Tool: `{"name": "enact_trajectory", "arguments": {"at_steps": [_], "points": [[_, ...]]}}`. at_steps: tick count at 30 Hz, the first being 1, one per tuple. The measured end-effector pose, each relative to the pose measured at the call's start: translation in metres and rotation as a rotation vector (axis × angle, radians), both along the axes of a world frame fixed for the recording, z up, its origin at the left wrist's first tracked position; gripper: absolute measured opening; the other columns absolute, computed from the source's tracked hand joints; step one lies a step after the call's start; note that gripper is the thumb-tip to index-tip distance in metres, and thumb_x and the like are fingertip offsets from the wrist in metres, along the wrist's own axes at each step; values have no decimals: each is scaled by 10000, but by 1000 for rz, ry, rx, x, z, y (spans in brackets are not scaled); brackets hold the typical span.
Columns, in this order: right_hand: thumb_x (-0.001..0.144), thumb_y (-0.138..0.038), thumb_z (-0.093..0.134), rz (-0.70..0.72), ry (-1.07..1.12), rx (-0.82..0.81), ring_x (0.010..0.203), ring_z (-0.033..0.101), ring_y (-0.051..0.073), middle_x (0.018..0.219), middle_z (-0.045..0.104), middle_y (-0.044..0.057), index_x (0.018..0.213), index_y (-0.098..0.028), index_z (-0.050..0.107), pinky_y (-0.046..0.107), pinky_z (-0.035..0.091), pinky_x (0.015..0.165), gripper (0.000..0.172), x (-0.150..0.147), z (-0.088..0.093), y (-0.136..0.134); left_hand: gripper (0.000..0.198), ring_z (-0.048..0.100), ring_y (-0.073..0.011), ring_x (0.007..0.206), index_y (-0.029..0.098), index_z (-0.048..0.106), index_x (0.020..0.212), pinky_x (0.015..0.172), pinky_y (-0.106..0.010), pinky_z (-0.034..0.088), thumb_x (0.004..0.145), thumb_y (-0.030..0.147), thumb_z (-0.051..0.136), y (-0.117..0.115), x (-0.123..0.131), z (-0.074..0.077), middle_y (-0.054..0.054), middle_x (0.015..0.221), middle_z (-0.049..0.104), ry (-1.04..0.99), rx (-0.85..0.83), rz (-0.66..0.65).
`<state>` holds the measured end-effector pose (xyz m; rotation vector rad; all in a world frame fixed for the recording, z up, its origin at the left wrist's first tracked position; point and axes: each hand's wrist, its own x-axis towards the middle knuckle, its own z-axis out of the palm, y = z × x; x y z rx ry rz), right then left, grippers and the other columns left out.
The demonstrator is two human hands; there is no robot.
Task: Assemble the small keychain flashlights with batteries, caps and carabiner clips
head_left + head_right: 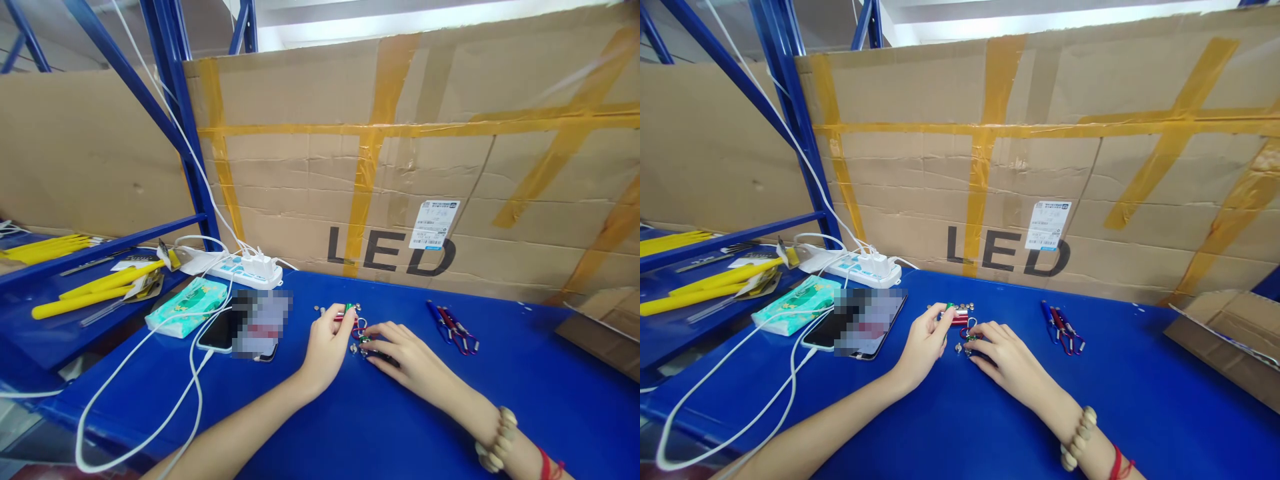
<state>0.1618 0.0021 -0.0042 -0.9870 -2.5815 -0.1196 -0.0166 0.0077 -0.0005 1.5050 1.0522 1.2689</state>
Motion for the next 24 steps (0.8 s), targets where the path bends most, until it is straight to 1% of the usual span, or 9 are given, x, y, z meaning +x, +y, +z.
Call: {"name": "enact_trajectory", "arguments": {"at_steps": [3, 6, 12, 16, 19, 22, 24], "points": [[898, -248, 477, -2, 18, -4, 968, 577, 211, 1065, 615, 81, 1034, -236, 633, 379, 478, 806, 207, 0, 0, 0, 366, 305, -58, 412, 182, 445, 705, 425, -184, 233, 836, 524, 433, 2, -1, -2, 81, 465, 329, 45, 34, 40], [899, -241, 477, 8, 20, -21, 979, 571, 209, 1073, 613, 77, 1058, -247, 628, 379, 471, 820, 219, 0, 0, 1, 368, 295, -62, 419, 189, 412, 699, 430, -188, 220, 834, 531, 430, 3, -2, -2, 84, 469, 321, 59, 30, 34], [877, -239, 521, 12, 49, -47, 974, 569, 212, 1049, 619, 77, 978, -235, 653, 369, 465, 809, 167, 1, -1, 2, 396, 298, -66, 395, 203, 324, 638, 423, -196, 222, 829, 532, 436, 3, 1, -2, 90, 424, 328, 58, 5, 25], [865, -221, 536, -12, 48, -81, 959, 570, 211, 1042, 621, 72, 947, -227, 653, 370, 454, 805, 142, 0, 0, 1, 395, 335, -64, 388, 182, 411, 649, 431, -194, 268, 835, 530, 418, 2, 2, -3, 82, 424, 353, 29, -17, -76], [862, -203, 535, -26, 47, -103, 950, 570, 208, 1037, 622, 69, 923, -221, 651, 361, 444, 790, 132, -1, 1, 0, 430, 364, -72, 392, 158, 491, 628, 444, -202, 290, 828, 533, 424, 1, 2, -4, 65, 407, 372, 56, -37, -129], [855, -183, 544, -18, 56, -118, 932, 572, 196, 1028, 628, 60, 917, -219, 650, 342, 432, 778, 128, -2, 2, 0, 464, 379, -78, 404, 153, 491, 565, 454, -213, 292, 813, 541, 442, 0, 2, -4, 47, 414, 395, 92, -50, -128], [854, -177, 548, -8, 63, -123, 882, 579, 180, 975, 642, 46, 889, -215, 651, 324, 423, 758, 115, -2, 2, 0, 489, 375, -80, 404, 156, 461, 518, 460, -219, 291, 813, 545, 436, -1, 2, -4, 40, 411, 397, 119, -53, -118]]}}
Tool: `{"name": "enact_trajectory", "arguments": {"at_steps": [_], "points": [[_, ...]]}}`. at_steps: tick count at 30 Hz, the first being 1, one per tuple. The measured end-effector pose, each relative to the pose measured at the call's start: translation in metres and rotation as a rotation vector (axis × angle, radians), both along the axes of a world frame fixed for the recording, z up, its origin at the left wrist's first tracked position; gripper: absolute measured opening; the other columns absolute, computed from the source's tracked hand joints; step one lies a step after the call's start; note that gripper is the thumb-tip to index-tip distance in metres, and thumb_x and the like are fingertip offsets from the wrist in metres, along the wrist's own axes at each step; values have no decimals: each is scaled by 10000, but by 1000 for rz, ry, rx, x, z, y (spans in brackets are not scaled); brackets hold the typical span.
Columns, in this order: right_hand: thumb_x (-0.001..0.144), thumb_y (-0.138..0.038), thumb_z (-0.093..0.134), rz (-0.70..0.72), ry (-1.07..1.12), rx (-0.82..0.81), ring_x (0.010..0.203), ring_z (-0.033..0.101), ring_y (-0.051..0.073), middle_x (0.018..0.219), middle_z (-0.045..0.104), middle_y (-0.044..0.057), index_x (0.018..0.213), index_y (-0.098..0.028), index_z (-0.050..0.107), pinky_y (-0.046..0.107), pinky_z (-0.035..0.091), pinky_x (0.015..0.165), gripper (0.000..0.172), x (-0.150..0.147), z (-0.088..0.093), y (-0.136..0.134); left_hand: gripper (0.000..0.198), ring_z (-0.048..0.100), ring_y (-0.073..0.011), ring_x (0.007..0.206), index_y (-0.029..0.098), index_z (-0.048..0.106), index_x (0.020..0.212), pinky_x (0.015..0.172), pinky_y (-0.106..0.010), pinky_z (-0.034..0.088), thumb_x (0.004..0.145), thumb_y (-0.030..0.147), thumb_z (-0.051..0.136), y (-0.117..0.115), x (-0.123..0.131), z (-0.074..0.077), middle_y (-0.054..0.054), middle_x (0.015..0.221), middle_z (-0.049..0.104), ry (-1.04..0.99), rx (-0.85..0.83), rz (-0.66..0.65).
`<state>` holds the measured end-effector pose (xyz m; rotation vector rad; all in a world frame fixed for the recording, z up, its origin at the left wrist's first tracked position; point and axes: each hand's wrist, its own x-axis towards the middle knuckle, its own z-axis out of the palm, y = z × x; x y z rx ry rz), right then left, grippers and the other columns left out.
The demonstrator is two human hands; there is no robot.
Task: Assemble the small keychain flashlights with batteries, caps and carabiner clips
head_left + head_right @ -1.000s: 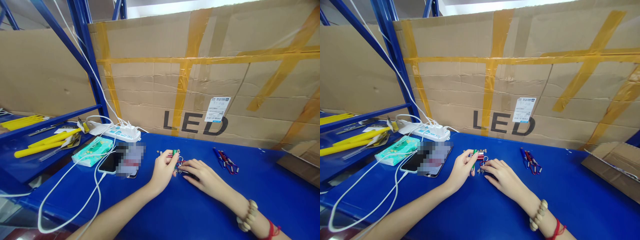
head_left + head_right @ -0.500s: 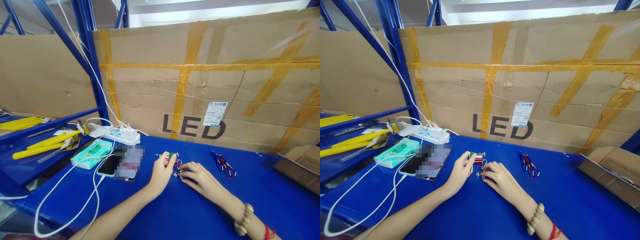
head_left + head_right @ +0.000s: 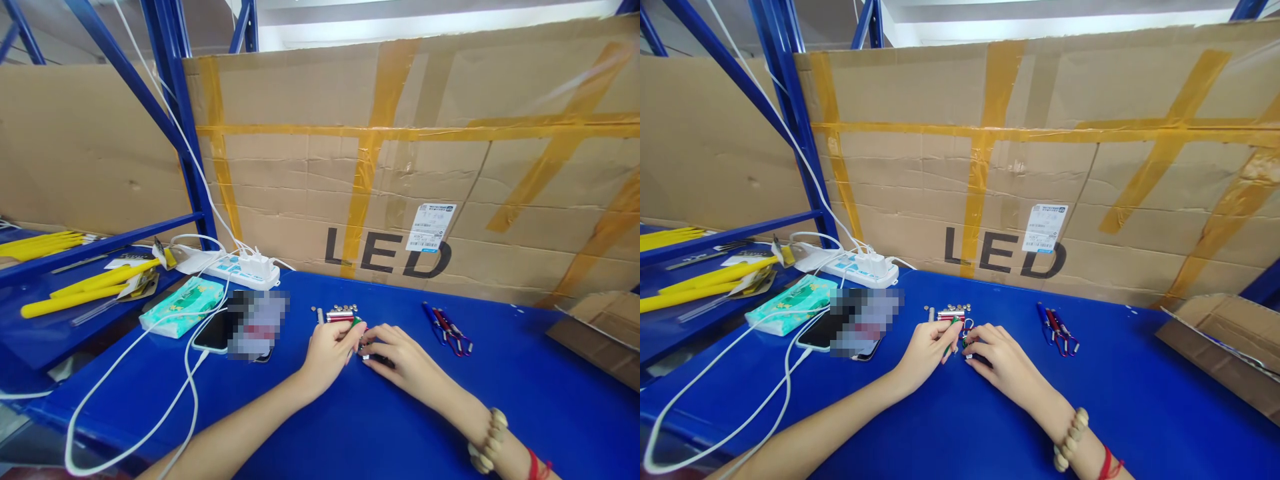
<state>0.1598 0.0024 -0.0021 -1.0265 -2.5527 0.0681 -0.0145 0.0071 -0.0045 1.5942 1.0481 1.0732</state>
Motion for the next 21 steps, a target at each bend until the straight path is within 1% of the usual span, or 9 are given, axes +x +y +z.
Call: {"name": "enact_trajectory", "arguments": {"at_steps": [3, 7, 10, 12, 14, 16, 18, 21], "points": [[850, -174, 564, 15, 18, 20, 812, 586, 155, 869, 655, 18, 849, -207, 645, 310, 405, 760, 88, 0, -1, 1, 525, 374, -83, 412, 163, 414, 468, 480, -225, 296, 829, 544, 400, -1, 1, 0, 34, 397, 389, 55, 16, 20], [850, -191, 575, 28, 39, 73, 782, 595, 143, 833, 663, -1, 838, -207, 638, 307, 392, 761, 65, 1, -5, 3, 542, 367, -90, 428, 174, 369, 451, 477, -229, 280, 835, 557, 367, -1, 1, -1, 34, 402, 367, 89, 16, 64], [873, -233, 547, 37, 72, 118, 760, 604, 142, 816, 676, -1, 820, -207, 640, 302, 395, 723, 111, 3, -6, 5, 535, 368, -93, 436, 181, 361, 466, 477, -232, 277, 834, 569, 357, 0, 1, -2, 36, 418, 366, 66, 22, 98], [884, -263, 530, 11, 137, 162, 747, 607, 147, 817, 687, 9, 811, -208, 649, 302, 401, 693, 151, 5, -5, 5, 519, 384, -95, 444, 179, 389, 500, 497, -232, 296, 849, 559, 330, 0, 0, -2, 39, 430, 376, 47, 46, 94], [880, -291, 534, -38, 258, 200, 731, 609, 153, 811, 693, 24, 799, -207, 661, 307, 420, 684, 173, 6, -2, 4, 486, 407, -99, 457, 173, 448, 563, 526, -230, 317, 870, 523, 309, 0, -1, 0, 43, 438, 393, 48, 78, 47], [859, -322, 561, -99, 419, 200, 720, 610, 159, 784, 692, 37, 781, -206, 676, 310, 449, 687, 181, 6, 2, 3, 437, 427, -103, 479, 164, 520, 659, 558, -228, 332, 888, 468, 303, 0, -2, 1, 42, 456, 430, 65, 105, -39], [824, -361, 599, -178, 584, 157, 696, 607, 163, 753, 684, 44, 761, -208, 693, 300, 472, 650, 191, 5, 6, 1, 383, 437, -103, 511, 159, 554, 737, 581, -224, 337, 897, 406, 309, -1, -2, 2, 35, 501, 476, 71, 129, -124], [752, -432, 653, -300, 808, 42, 622, 584, 158, 705, 665, 46, 726, -206, 711, 282, 465, 551, 235, 0, 11, -3, 298, 441, -100, 570, 161, 531, 738, 597, -214, 335, 889, 329, 336, -1, -1, 3, 27, 587, 498, 66, 158, -193]]}}
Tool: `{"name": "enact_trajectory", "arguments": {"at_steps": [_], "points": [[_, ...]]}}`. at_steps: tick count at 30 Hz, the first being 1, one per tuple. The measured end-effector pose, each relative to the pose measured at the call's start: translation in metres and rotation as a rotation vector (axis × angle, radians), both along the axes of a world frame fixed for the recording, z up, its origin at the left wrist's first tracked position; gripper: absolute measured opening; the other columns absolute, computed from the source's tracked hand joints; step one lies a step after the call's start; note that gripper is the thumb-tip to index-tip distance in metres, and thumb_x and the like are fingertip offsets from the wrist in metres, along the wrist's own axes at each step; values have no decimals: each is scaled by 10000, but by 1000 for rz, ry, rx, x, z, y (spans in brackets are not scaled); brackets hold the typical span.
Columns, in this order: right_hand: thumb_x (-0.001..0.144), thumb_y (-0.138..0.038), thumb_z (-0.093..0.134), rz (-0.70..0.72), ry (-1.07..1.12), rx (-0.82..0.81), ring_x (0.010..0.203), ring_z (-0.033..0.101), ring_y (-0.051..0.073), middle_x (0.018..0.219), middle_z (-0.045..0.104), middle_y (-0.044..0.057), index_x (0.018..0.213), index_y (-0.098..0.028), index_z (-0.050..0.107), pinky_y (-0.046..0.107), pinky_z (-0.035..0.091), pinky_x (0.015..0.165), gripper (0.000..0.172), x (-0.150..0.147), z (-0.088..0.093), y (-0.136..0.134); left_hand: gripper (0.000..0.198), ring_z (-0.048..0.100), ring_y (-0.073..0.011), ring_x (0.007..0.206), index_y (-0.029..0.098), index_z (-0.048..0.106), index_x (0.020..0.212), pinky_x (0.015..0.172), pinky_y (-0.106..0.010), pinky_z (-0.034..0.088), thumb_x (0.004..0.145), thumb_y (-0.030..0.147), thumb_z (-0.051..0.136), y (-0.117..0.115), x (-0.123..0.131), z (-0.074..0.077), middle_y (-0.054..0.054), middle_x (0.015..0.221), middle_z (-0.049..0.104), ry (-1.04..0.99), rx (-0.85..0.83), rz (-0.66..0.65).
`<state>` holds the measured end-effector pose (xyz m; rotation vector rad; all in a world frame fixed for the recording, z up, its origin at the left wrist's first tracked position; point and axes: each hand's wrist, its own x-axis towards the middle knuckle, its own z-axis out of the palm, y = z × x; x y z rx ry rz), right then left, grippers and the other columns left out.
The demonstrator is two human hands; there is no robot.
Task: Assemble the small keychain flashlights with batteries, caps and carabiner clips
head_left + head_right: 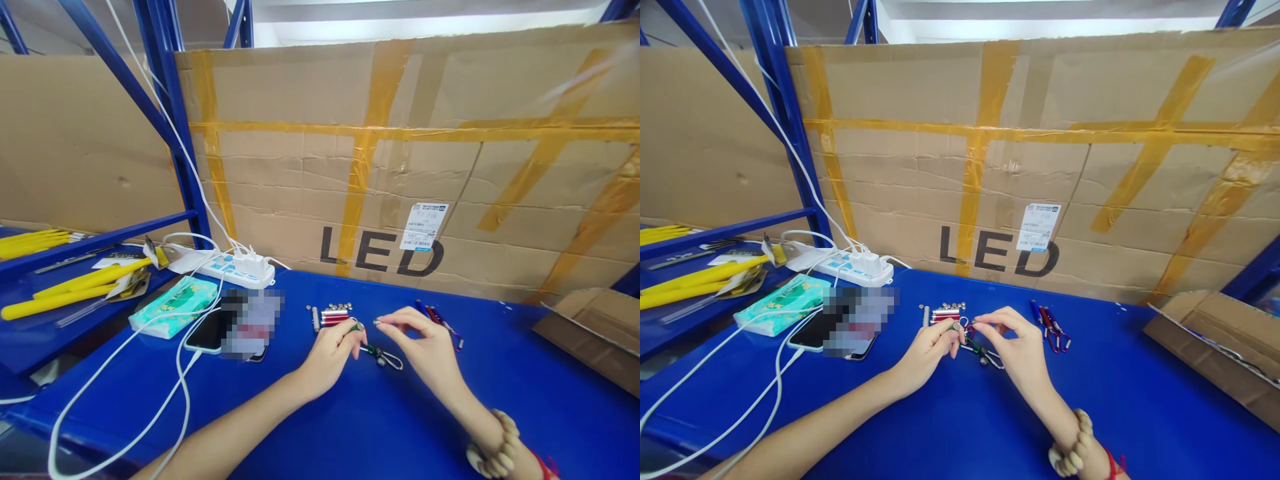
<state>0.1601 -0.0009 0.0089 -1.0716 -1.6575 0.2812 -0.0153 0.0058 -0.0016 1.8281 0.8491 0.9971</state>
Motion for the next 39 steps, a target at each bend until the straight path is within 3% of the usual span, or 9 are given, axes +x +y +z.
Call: {"name": "enact_trajectory", "arguments": {"at_steps": [4, 13, 17, 22, 26, 30, 35, 39], "points": [[701, -449, 688, 46, 144, -96, 590, 566, 149, 673, 647, 44, 700, -202, 720, 266, 451, 507, 249, -6, 2, -5, 239, 435, -101, 604, 168, 476, 693, 607, -212, 332, 869, 286, 366, 0, 2, 1, 28, 624, 464, 17, 12, -10], [754, -373, 664, 117, 76, -62, 599, 569, 137, 704, 659, 43, 760, -209, 730, 252, 464, 527, 178, -9, 4, -10, 217, 456, -106, 612, 157, 602, 860, 593, -215, 352, 853, 278, 423, 0, 3, -2, 16, 667, 521, 52, 18, -16], [762, -370, 659, 125, 47, -31, 579, 553, 130, 700, 662, 41, 760, -214, 731, 251, 464, 522, 172, -10, 5, -10, 224, 526, -126, 700, 157, 630, 905, 621, -220, 392, 842, 307, 477, 0, 2, -2, -24, 825, 624, 17, 23, 27], [755, -409, 659, 114, 34, -40, 575, 545, 132, 728, 667, 46, 777, -216, 734, 263, 469, 527, 209, -10, 3, -10, 214, 587, -168, 912, 193, 621, 1000, 766, -249, 446, 825, 267, 522, -2, 2, 2, -38, 1028, 655, -9, 49, 104], [721, -476, 664, 82, 25, -92, 541, 526, 132, 706, 665, 55, 756, -198, 733, 274, 465, 509, 289, -10, 4, -10, 195, 597, -172, 908, 180, 629, 971, 827, -273, 454, 816, 258, 540, -3, 3, 2, -42, 988, 668, -1, 62, 134], [698, -516, 666, 72, 32, -138, 526, 522, 129, 684, 664, 57, 729, -183, 726, 267, 459, 494, 340, -8, 5, -9, 179, 609, -158, 852, 166, 641, 930, 789, -253, 466, 820, 251, 528, -2, 4, -1, -43, 936, 677, -10, 94, 123], [703, -517, 656, 57, -2, -166, 507, 504, 124, 648, 647, 44, 705, -178, 710, 256, 427, 470, 343, -5, 2, -6, 201, 618, -157, 824, 151, 646, 929, 713, -232, 471, 826, 263, 515, -2, 4, -3, -57, 924, 679, -13, 91, 97], [710, -514, 650, 41, -30, -205, 486, 492, 117, 591, 620, 20, 693, -181, 698, 245, 401, 453, 337, -3, -3, -5, 207, 623, -169, 859, 146, 657, 936, 765, -248, 470, 823, 254, 521, -3, 3, -1, -69, 945, 686, -15, 116, 107]]}}
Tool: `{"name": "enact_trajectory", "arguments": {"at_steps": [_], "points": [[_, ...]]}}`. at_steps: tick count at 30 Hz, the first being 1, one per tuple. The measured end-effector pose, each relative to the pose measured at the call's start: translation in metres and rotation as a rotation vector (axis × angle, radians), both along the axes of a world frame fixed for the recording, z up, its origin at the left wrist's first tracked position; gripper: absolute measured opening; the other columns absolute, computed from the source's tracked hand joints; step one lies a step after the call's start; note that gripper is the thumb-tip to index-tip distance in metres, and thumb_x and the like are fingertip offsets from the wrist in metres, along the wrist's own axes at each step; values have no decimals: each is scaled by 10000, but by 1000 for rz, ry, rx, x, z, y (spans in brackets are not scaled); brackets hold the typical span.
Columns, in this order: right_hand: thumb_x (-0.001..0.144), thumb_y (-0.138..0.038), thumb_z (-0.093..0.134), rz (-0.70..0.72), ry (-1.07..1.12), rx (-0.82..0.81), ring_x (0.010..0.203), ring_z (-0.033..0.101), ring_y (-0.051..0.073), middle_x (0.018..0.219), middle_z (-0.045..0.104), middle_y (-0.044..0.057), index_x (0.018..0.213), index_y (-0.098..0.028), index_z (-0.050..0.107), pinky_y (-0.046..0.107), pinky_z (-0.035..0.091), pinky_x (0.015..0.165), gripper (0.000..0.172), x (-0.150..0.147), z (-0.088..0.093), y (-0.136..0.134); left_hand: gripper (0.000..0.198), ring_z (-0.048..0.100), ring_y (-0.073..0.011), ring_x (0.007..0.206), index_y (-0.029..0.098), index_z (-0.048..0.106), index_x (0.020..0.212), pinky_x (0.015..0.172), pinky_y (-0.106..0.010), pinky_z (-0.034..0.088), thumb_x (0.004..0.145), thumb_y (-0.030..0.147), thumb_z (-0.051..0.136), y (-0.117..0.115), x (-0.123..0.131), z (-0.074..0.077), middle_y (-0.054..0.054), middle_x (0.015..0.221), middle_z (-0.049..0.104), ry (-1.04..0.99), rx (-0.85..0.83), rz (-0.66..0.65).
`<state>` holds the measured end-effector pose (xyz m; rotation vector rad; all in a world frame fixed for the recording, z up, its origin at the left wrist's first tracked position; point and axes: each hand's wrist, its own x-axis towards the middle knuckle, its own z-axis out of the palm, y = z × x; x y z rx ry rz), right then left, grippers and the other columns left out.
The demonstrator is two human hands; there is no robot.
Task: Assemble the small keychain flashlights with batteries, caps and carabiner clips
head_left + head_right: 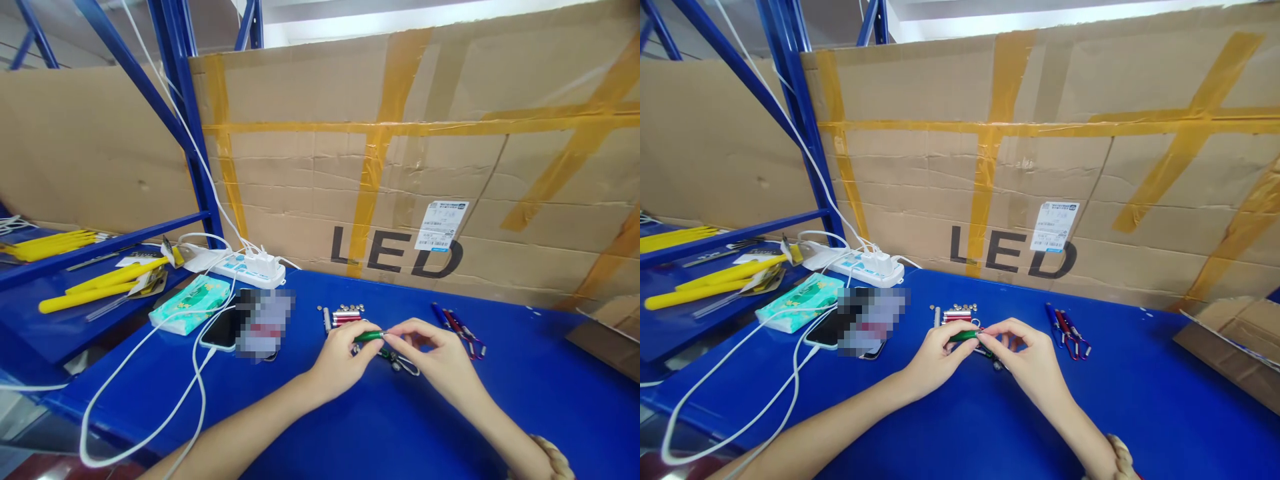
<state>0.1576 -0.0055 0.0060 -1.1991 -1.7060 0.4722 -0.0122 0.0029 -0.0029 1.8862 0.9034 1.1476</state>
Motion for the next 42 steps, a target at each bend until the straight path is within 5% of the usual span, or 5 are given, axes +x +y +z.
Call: {"name": "enact_trajectory", "arguments": {"at_steps": [8, 16, 26, 34, 42], "points": [[653, -574, 655, 7, 7, -174, 436, 442, 102, 510, 580, 13, 669, -154, 695, 233, 360, 411, 422, 3, -3, 6, 252, 627, -155, 751, 170, 668, 970, 634, -223, 485, 834, 319, 518, -1, -3, -3, -44, 893, 699, 91, -42, 9], [675, -543, 658, 177, 117, -406, 477, 469, 93, 569, 617, 22, 664, -142, 693, 214, 384, 438, 403, -2, 7, 1, 233, 632, -173, 949, 237, 665, 1014, 836, -253, 486, 832, 274, 525, -2, -6, -1, -18, 1041, 693, 107, 37, 11], [734, -397, 681, 260, -34, 86, 578, 580, 127, 745, 668, 47, 735, -221, 740, 239, 457, 484, 186, 11, 12, 3, 210, 551, -121, 715, 138, 623, 930, 635, -214, 420, 822, 264, 494, 1, -1, 4, -33, 813, 629, -1, -212, -144], [730, -453, 669, 314, -134, 104, 604, 591, 144, 621, 645, 34, 591, -217, 704, 252, 470, 525, 277, 12, 19, -1, 120, 374, -70, 517, 169, 439, 728, 508, -194, 299, 789, 235, 519, -5, -6, 5, 53, 571, 441, 39, -302, -267], [718, -383, 685, 211, -66, 14, 533, 549, 124, 588, 628, 23, 568, -196, 682, 232, 404, 465, 239, 2, 13, -6, 138, 440, -92, 579, 180, 430, 706, 555, -200, 326, 808, 212, 517, -9, -7, 1, 23, 667, 534, 156, 6, -120]]}}
